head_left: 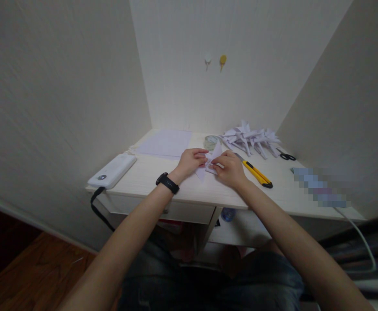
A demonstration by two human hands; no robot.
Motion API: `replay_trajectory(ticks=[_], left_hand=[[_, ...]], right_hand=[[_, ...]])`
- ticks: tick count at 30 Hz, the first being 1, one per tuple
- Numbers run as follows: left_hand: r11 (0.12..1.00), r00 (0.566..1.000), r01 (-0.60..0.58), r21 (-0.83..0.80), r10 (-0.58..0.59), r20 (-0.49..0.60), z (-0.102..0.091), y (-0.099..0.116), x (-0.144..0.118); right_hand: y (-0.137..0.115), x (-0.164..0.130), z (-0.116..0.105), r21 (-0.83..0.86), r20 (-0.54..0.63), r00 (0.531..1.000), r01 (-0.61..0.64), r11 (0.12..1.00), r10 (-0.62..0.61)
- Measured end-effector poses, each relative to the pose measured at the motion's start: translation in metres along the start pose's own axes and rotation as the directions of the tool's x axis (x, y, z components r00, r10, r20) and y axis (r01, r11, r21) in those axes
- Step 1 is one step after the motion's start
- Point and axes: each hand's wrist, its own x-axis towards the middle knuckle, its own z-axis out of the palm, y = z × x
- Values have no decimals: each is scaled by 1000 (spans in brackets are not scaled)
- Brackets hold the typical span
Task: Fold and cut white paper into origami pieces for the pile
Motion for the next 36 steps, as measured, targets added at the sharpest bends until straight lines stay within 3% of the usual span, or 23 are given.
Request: replay_trajectory(ticks=[36], left_hand=[[999, 999, 30, 11, -31, 16, 2, 4, -3]], right_hand=[[-1, 0, 0, -17, -3, 1000, 7, 1000, -7]])
